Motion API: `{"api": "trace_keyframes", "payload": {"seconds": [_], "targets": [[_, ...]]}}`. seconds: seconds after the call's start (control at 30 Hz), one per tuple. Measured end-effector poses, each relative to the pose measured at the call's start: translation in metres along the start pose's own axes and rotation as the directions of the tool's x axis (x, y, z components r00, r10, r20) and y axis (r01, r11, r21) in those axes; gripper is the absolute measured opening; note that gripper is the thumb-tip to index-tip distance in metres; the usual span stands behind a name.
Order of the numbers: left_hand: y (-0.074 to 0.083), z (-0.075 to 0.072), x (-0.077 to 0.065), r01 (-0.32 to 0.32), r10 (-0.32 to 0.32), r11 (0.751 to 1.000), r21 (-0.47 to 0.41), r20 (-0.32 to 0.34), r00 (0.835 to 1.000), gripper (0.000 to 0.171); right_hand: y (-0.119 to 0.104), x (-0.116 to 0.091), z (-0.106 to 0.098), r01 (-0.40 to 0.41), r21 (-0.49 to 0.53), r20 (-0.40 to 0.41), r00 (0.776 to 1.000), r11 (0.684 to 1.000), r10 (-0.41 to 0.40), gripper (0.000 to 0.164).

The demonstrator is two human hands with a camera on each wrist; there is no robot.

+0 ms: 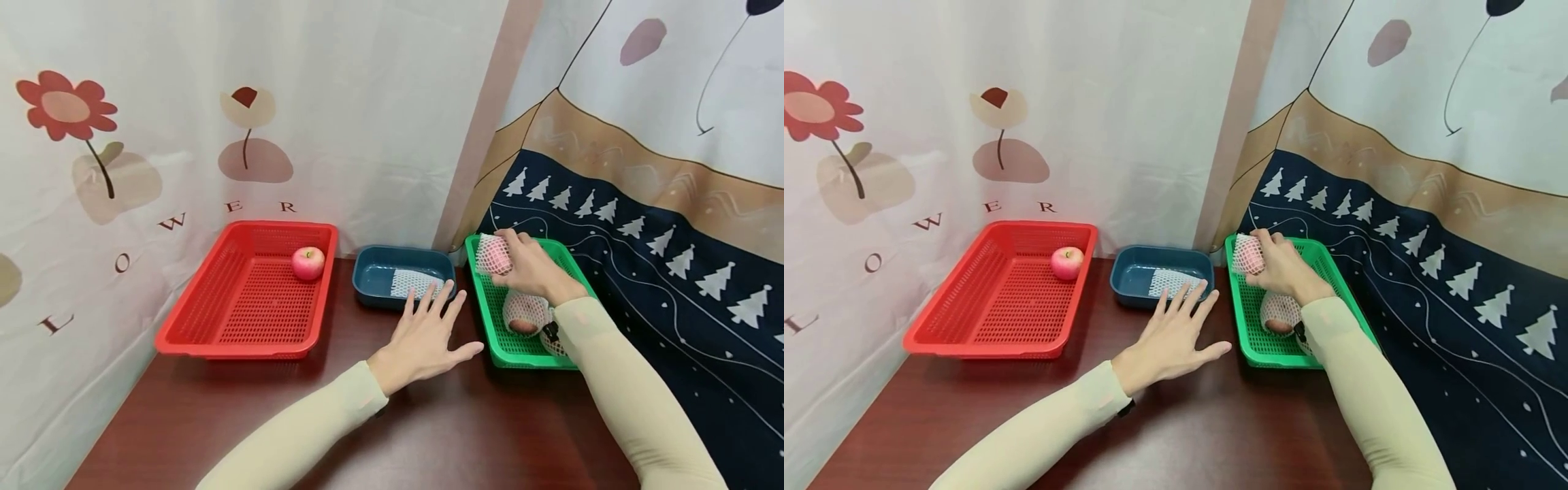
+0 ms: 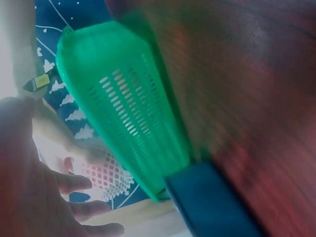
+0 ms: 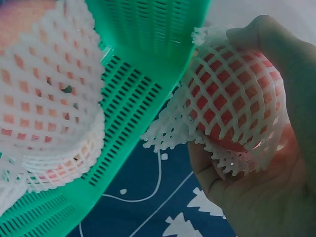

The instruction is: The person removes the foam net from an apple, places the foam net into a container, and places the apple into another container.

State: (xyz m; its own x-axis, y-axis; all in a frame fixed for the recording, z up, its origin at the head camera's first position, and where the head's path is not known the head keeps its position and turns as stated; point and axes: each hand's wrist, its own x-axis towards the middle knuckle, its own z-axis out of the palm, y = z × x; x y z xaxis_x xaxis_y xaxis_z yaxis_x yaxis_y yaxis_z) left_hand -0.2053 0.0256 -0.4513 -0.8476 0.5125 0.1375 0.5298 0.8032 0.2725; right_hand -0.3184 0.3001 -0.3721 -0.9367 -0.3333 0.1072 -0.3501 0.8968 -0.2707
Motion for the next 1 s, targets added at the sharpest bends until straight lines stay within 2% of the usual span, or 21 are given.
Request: {"api": "trace_keyframes", "payload": {"seconds": [0.33,0.67,1.0], "targets": [[-0.011,-0.009,-0.016,0.010,-0.010,1.000,-0.007,-0.041,0.999,0.101,-0.015,-0.012,-0.001,0.040,0.019,-0.018,0.999,0.999,-0.039,0.095],[-0.027,-0.015,-0.025,0.029,-0.026,0.999,0.031,-0.085,0.996,0.097,-0.038,-0.022,-0.002,0.073,0.025,-0.008,0.997,0.997,-0.073,0.095],[-0.040,-0.019,-0.038,0.053,-0.049,0.998,0.036,-0.104,0.993,0.094,-0.056,-0.029,0.010,0.172,0.024,-0.035,0.985,0.985,-0.171,0.094]]}}
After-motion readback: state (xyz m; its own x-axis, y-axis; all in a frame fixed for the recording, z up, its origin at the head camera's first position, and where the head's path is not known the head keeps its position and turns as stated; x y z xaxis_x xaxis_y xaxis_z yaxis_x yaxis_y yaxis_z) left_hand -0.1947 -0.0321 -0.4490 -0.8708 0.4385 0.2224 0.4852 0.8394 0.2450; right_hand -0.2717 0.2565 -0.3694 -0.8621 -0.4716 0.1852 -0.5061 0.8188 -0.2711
